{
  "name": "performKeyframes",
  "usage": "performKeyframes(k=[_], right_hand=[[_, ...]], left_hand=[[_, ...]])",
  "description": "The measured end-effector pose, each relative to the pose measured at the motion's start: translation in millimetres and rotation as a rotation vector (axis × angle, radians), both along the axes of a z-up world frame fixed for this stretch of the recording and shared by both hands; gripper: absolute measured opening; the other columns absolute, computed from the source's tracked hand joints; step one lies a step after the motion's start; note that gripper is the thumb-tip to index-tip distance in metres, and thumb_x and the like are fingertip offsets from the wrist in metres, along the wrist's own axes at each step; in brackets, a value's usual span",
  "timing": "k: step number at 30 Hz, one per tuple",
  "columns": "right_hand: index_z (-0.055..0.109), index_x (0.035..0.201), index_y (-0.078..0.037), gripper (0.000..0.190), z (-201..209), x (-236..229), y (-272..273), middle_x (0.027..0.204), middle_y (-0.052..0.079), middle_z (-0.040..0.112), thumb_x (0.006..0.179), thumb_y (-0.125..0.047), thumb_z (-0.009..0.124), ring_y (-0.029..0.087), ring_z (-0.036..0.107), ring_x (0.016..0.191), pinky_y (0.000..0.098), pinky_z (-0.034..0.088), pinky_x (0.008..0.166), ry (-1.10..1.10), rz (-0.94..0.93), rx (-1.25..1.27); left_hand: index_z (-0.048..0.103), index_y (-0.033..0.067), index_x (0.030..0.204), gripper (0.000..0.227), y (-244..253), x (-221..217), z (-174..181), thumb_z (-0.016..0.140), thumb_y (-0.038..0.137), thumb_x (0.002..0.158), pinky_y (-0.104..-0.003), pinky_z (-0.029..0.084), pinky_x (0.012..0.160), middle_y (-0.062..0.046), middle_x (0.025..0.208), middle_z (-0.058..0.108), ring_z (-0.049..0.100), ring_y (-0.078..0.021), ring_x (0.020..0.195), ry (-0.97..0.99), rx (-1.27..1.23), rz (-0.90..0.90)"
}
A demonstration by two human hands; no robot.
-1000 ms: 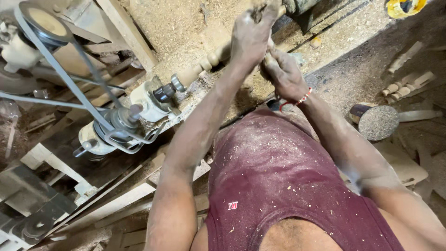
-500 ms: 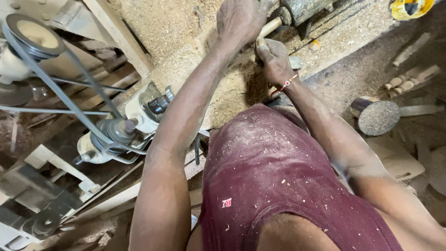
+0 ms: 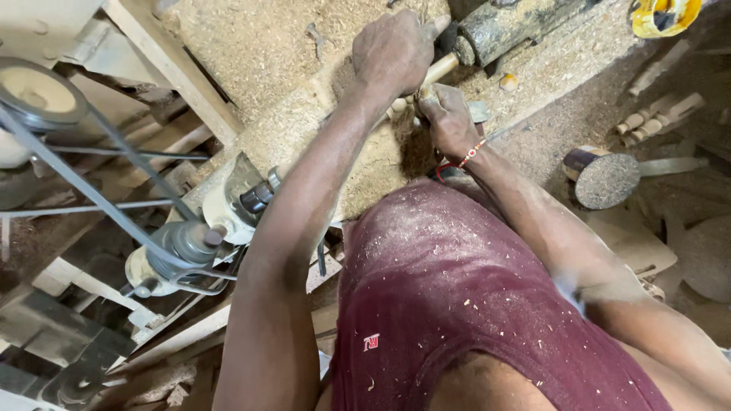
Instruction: The person shapes a wooden spindle on a lathe using small tools and applies a yellow substance from a container.
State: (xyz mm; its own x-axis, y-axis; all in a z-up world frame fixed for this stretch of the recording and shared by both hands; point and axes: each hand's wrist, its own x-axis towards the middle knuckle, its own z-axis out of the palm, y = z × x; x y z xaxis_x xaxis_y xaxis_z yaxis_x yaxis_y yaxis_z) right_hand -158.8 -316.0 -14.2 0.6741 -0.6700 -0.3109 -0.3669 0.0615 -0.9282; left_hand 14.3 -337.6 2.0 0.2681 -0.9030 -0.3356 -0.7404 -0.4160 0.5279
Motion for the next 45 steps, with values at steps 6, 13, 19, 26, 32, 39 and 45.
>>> performKeyframes(k=[6, 13, 19, 26, 32, 39, 45], right_hand=[[0.058, 0.080, -0.004, 0.035, -8, -6, -4, 0.070, 0.005, 0.053, 0.105, -0.025, 0.046, 0.017, 0.049, 0.063, 0.0361, 0.041, 0.060, 0.096, -0.069, 0.082], [0.062, 0.083, -0.005, 0.032, -19, -13, -10, 0.074, 0.003, 0.059, 0.102, -0.025, 0.046, 0.015, 0.052, 0.066, 0.0330, 0.044, 0.062, -0.009, -0.074, 0.061], [0.062, 0.080, -0.004, 0.037, -24, -21, -15, 0.072, 0.001, 0.058, 0.108, -0.025, 0.049, 0.011, 0.050, 0.066, 0.0309, 0.040, 0.061, -0.063, -0.213, 0.121], [0.059, 0.074, -0.001, 0.043, -36, -30, -20, 0.063, -0.001, 0.047, 0.108, -0.027, 0.054, 0.011, 0.040, 0.060, 0.0342, 0.033, 0.055, -0.001, -0.275, -0.016], [0.063, 0.076, -0.002, 0.041, -38, -28, -18, 0.065, -0.001, 0.051, 0.106, -0.029, 0.055, 0.011, 0.043, 0.060, 0.0338, 0.033, 0.056, -0.017, -0.295, 0.002], [0.047, 0.067, -0.012, 0.048, -50, -36, -22, 0.064, -0.002, 0.047, 0.107, -0.039, 0.052, 0.012, 0.040, 0.058, 0.0341, 0.032, 0.053, 0.033, -0.209, 0.044], [0.053, 0.069, -0.012, 0.058, -33, -22, -9, 0.064, -0.003, 0.051, 0.107, -0.054, 0.048, 0.012, 0.045, 0.057, 0.0327, 0.037, 0.052, 0.032, -0.185, 0.131]], left_hand=[[0.066, 0.0132, 0.080, 0.043, -10, -4, -20, 0.051, 0.047, 0.102, -0.030, 0.038, 0.035, 0.005, 0.049, 0.048, 0.041, -0.0069, 0.038, 0.010, 0.054, -0.015], [0.066, 0.0152, 0.076, 0.040, -14, -9, -38, 0.054, 0.044, 0.102, -0.029, 0.032, 0.035, 0.008, 0.050, 0.046, 0.039, -0.0063, 0.039, 0.030, -0.028, 0.001], [0.070, 0.0176, 0.073, 0.029, -25, -20, -43, 0.056, 0.031, 0.095, -0.036, 0.041, 0.041, 0.004, 0.052, 0.052, 0.048, -0.0121, 0.044, 0.022, -0.068, 0.013], [0.075, 0.0159, 0.072, 0.023, -31, -28, -49, 0.059, 0.028, 0.082, -0.046, 0.050, 0.044, -0.005, 0.056, 0.063, 0.061, -0.0227, 0.049, -0.088, -0.272, 0.086], [0.072, 0.0148, 0.072, 0.025, -34, -30, -65, 0.057, 0.029, 0.087, -0.040, 0.046, 0.042, 0.001, 0.050, 0.060, 0.057, -0.0138, 0.044, 0.053, -0.021, 0.138], [0.068, 0.0162, 0.074, 0.023, -32, -21, -70, 0.053, 0.019, 0.091, -0.030, 0.039, 0.034, 0.004, 0.048, 0.053, 0.048, -0.0075, 0.038, 0.011, -0.085, -0.056], [0.070, 0.0183, 0.072, 0.023, -22, -10, -43, 0.055, 0.022, 0.089, -0.036, 0.044, 0.039, 0.003, 0.051, 0.055, 0.050, -0.0121, 0.042, -0.018, 0.086, -0.068]])
